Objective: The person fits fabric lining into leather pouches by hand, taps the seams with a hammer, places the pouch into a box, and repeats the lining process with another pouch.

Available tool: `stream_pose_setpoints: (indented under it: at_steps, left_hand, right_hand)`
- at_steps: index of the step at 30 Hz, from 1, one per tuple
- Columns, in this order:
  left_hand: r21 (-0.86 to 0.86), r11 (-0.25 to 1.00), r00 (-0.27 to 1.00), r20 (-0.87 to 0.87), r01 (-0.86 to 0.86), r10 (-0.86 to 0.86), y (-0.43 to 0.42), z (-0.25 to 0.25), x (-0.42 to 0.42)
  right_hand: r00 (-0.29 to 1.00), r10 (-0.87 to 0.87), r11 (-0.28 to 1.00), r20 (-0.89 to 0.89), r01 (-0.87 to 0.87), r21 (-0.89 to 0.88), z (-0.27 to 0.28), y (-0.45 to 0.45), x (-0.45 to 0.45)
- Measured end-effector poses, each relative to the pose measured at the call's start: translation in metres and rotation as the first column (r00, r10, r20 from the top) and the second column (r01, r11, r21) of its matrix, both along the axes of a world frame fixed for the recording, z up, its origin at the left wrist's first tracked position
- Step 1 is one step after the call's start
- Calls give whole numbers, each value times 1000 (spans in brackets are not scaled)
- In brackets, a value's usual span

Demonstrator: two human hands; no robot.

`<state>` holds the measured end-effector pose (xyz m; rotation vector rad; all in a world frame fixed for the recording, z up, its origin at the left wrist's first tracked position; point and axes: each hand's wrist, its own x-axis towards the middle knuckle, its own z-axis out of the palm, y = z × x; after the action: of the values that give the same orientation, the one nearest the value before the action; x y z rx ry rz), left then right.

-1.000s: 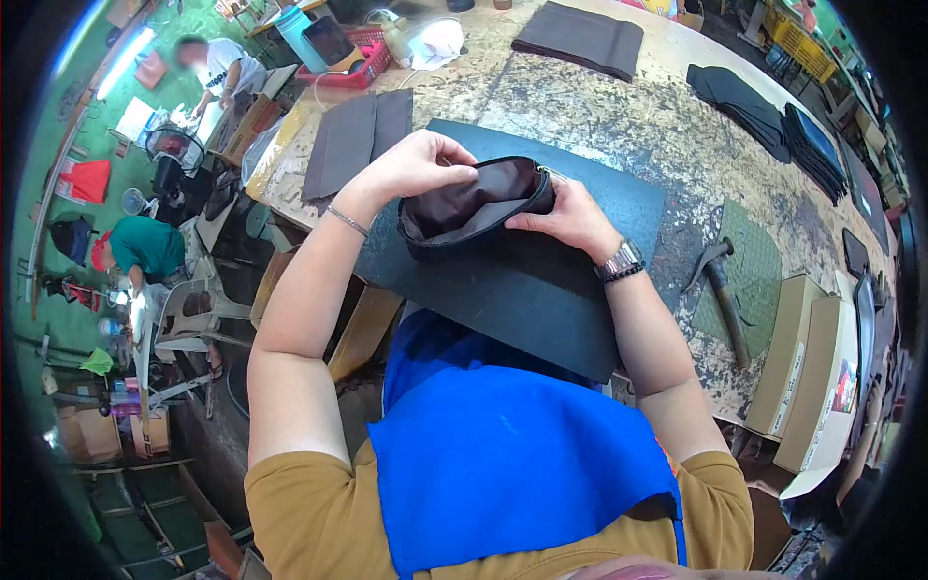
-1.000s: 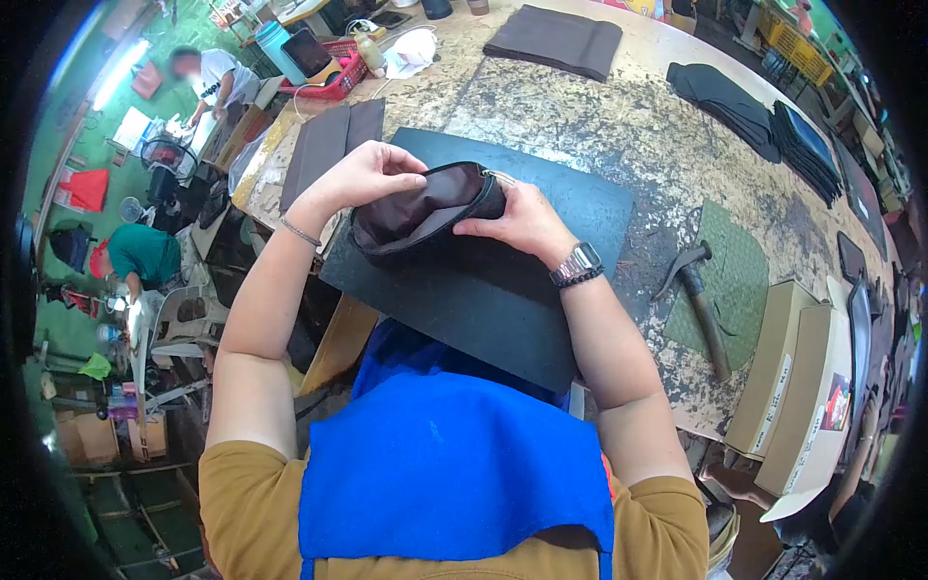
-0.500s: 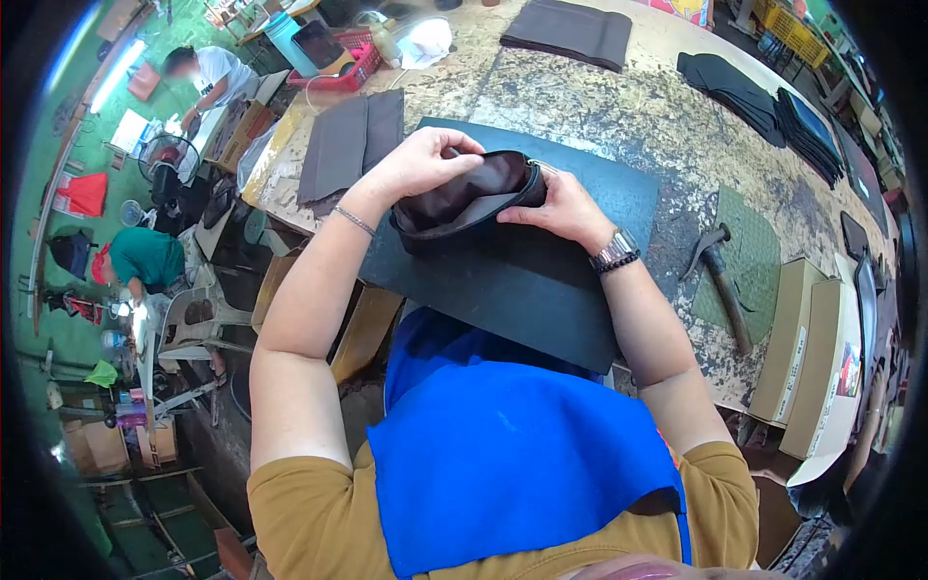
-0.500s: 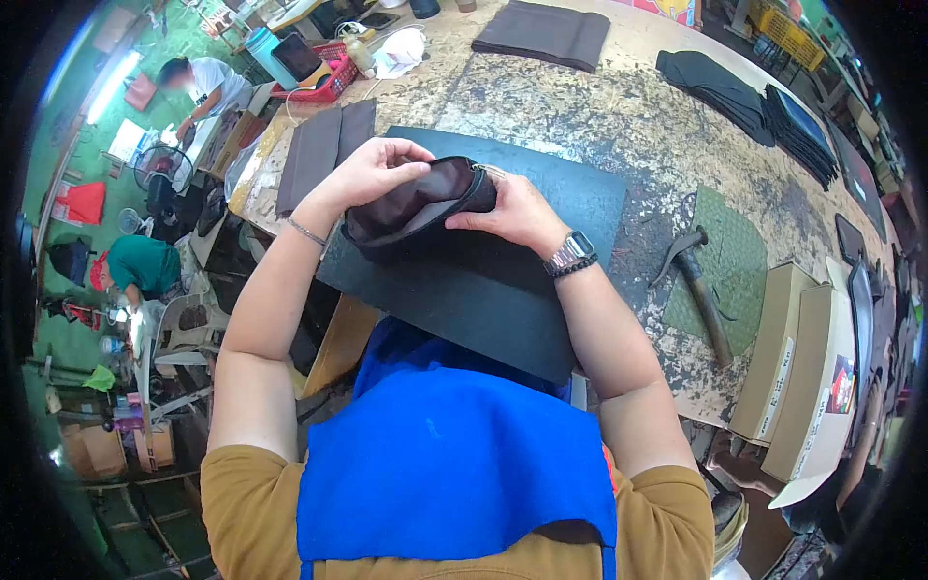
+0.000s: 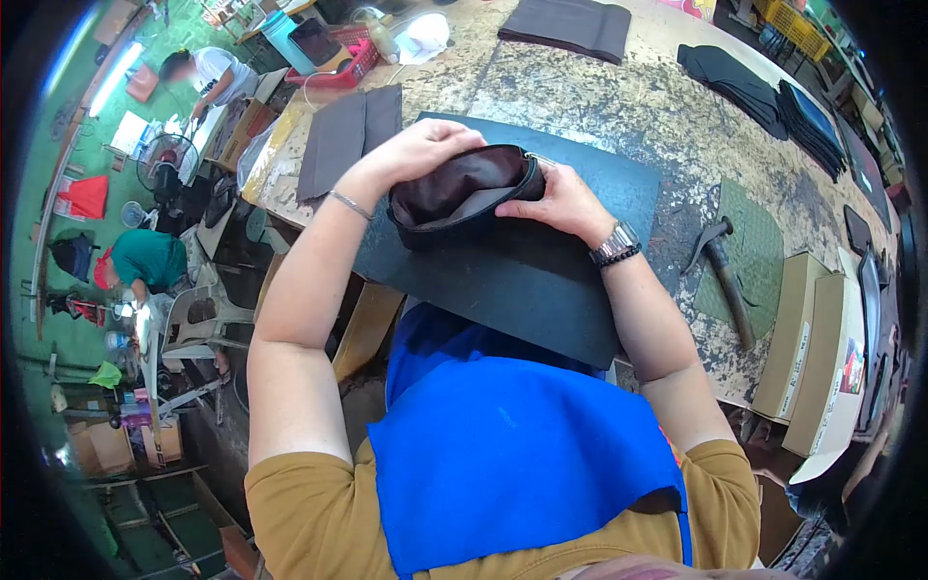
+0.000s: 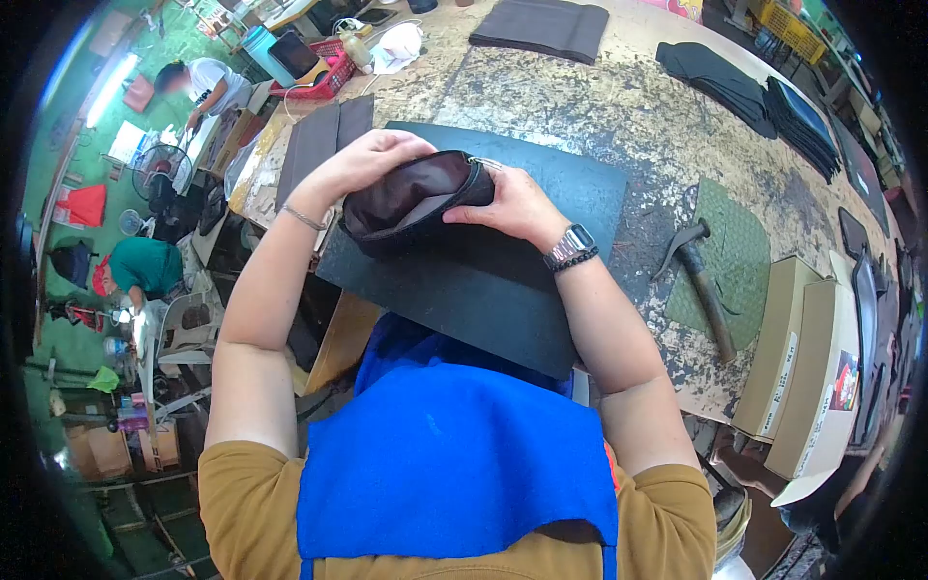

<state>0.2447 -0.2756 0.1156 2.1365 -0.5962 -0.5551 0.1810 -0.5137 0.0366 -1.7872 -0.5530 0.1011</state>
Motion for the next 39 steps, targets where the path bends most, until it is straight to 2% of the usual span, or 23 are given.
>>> stream_pose_setpoints:
  at_steps: [1, 3, 6, 12, 18, 21, 22, 25, 26, 32, 39]
  left_hand:
    - [26, 998, 995, -85, -57, 59, 8, 5, 0]
    - [1, 994, 984, -137, -112, 111, 23, 8, 1]
    - [105, 987, 990, -52, -124, 130, 28, 8, -10]
    - [86, 985, 986, -68, -148, 154, 24, -1, -9]
    - [101, 986, 991, 22, -130, 128, 21, -5, -16]
    - [18, 993, 990, -76, -118, 119, 30, -3, -11]
    - [-61, 988, 989, -63, -141, 137, 34, -6, -10]
    - [-4, 982, 974, -125, -190, 188, 42, -2, -13]
    - [95, 980, 977, -108, -175, 185, 43, 1, -14]
    - [58, 982, 976, -112, -182, 188, 39, -8, -12]
    - [115, 983, 987, 83, -145, 136, 28, -1, -27]
  right_hand:
    - [1000, -3, 1000, -3, 3, -12, 3, 0, -1]
    - [1000, -12, 999, -1, 12, -35, 6, -1, -1]
    - [1000, -11, 999, 0, 11, -50, 5, -1, 0]
    - [1000, -5, 999, -6, 5, -46, 4, -1, 0]
    - [999, -2, 1000, -32, 1, -3, -2, 0, 1]
    - [999, 6, 1000, -41, -6, 12, -4, 0, 1]
    - [999, 11, 1000, -50, -10, 21, -7, 1, 3]
    - [999, 2, 1000, -44, -3, -16, -6, 0, 4]
    - [999, -3, 999, -37, 1, -39, -4, 0, 3]
    - [1000, -11, 999, -21, 10, -53, 3, -1, -1]
    - [999, 20, 1000, -49, -19, 16, -6, 0, 3]
